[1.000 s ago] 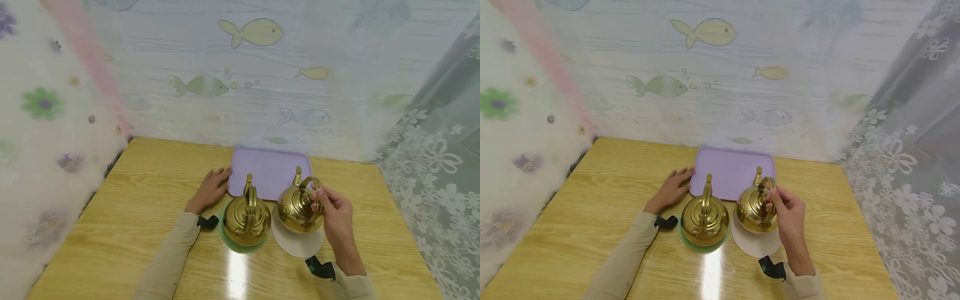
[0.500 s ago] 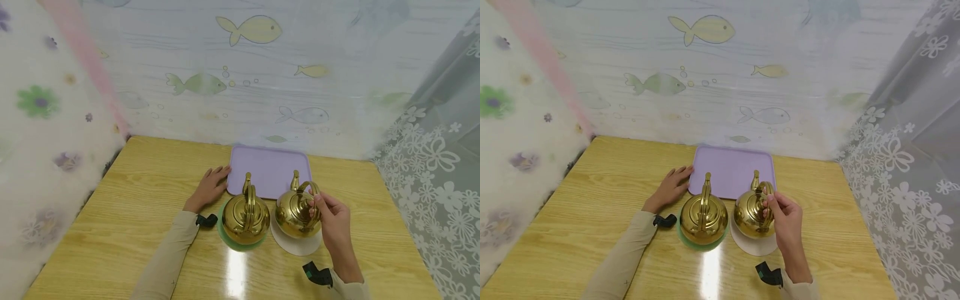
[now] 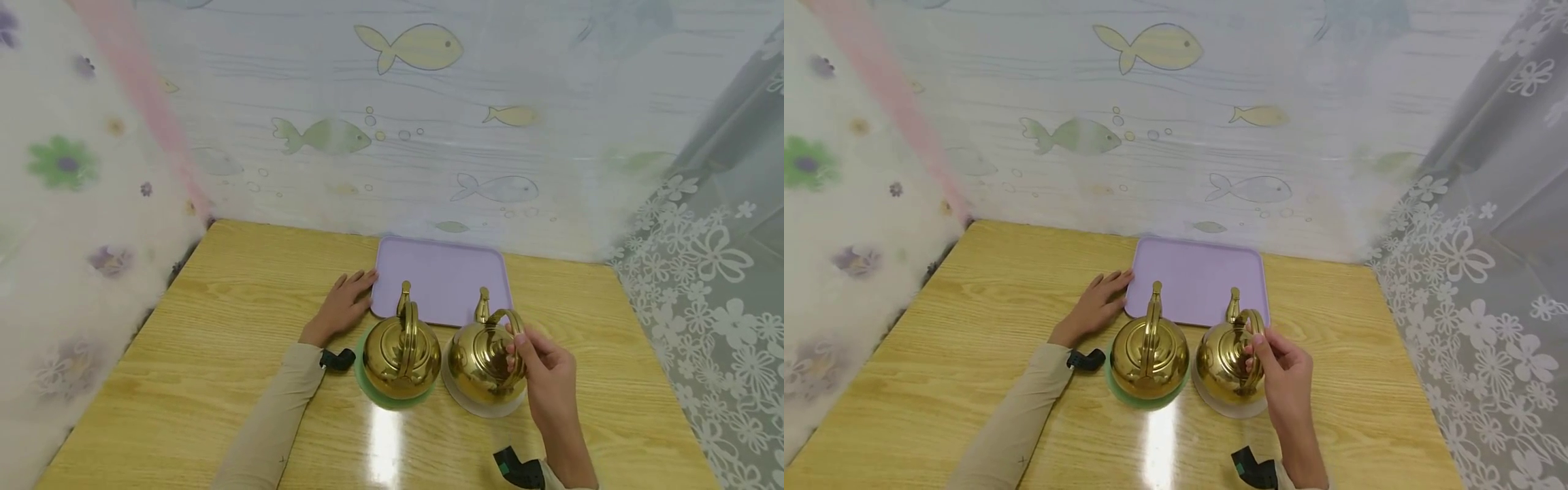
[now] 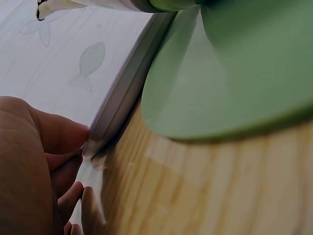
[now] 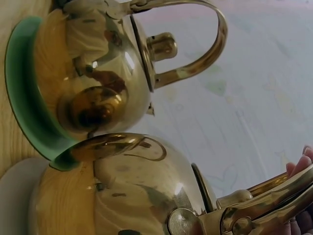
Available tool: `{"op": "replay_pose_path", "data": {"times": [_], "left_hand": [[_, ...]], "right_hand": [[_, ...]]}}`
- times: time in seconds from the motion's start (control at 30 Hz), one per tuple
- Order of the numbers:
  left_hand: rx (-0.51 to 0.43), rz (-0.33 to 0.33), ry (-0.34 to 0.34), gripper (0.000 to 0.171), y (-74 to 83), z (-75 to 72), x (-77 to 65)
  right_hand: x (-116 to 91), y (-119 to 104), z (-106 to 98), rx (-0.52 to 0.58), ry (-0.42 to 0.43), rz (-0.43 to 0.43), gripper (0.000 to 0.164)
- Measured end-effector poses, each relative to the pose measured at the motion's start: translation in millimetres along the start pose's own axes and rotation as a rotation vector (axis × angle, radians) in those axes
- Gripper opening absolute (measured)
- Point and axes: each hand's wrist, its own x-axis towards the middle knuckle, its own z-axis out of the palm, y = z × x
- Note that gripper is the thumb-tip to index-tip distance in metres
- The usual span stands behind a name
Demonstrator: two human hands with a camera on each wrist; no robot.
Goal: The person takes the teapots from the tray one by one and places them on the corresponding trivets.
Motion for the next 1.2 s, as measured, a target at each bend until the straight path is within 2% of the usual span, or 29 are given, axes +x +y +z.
{"op": "replay_pose_path", "data": {"times": [0.2,0.37,0.73,0.93,1.2], "left_hand": [[0.006,-0.006,-0.014,0.055,-0.8,0.5,1.3],[0.008,0.002,-0.004,0.055,-0.3,0.6,2.3],[0.006,0.017,0.010,0.055,0.1,0.7,1.4],[-0.001,0.024,0.012,0.054,-0.1,0.6,1.0],[0.004,-0.003,0.005,0.055,-2.0,-0.4,0.3]], "right_hand": [[-9,2,2,-0.035,0.074,0.005,0.025],[-12,3,1,-0.021,0.091,-0.027,0.026],[-16,9,-2,0.029,0.079,-0.060,0.022],[-14,9,-2,0.014,0.096,-0.041,0.020],[-11,9,-3,-0.002,0.047,-0.012,0.021]]}}
